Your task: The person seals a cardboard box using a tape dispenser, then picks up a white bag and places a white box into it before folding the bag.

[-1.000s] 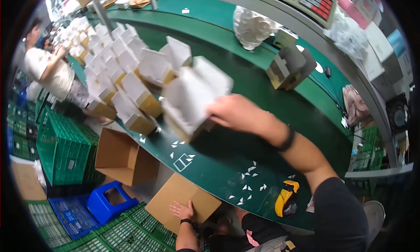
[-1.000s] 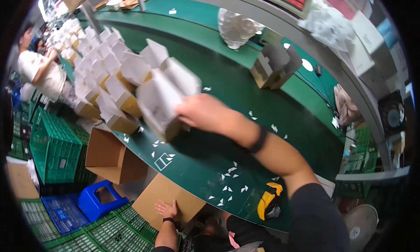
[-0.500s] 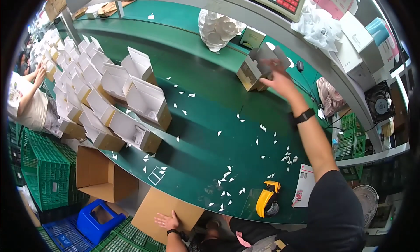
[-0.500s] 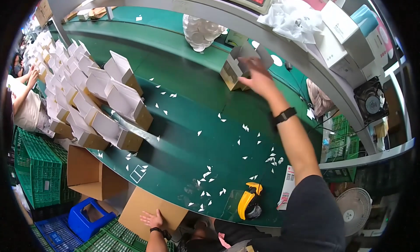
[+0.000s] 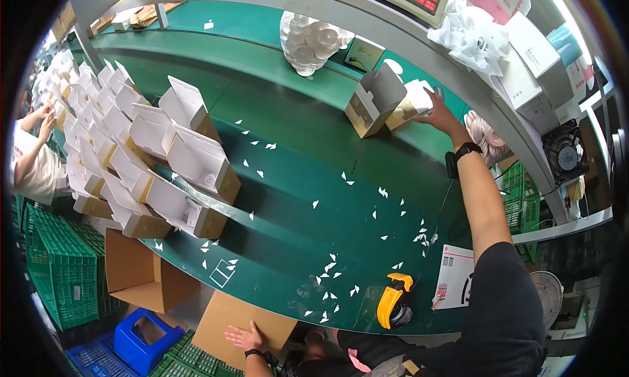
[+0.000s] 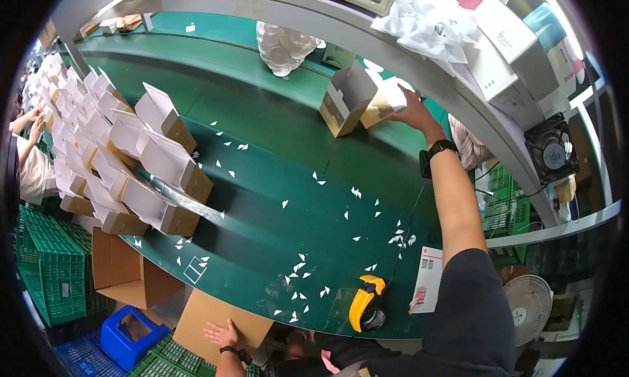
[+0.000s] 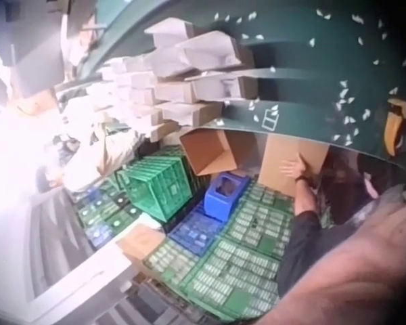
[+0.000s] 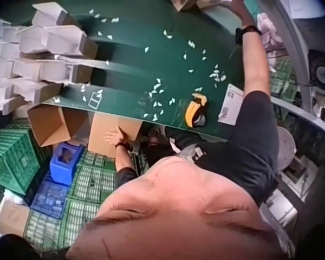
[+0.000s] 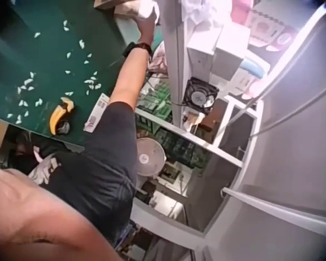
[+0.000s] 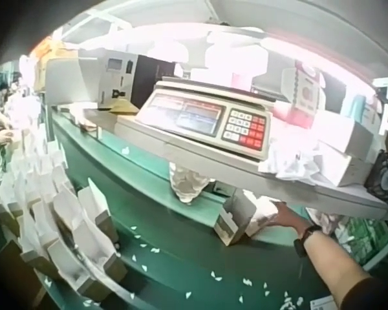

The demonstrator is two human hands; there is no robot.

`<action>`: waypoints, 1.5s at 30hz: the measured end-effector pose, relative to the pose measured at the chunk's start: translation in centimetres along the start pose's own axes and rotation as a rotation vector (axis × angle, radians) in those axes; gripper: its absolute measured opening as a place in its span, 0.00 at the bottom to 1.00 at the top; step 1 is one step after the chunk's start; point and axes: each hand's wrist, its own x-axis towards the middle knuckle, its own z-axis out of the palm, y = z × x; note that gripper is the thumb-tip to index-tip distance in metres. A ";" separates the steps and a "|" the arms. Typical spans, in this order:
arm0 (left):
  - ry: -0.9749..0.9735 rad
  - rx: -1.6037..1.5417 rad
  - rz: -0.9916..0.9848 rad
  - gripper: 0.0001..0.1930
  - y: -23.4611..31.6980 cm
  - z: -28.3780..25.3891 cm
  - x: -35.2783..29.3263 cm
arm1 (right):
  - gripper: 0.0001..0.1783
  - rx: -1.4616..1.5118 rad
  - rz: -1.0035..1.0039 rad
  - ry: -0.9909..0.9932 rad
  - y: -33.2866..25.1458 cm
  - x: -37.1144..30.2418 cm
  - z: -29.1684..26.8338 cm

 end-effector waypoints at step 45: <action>0.041 -0.101 0.058 0.57 0.4 1.0 0.2 | 0.25 0.376 -0.588 0.309 -38.8 -4.9 2.4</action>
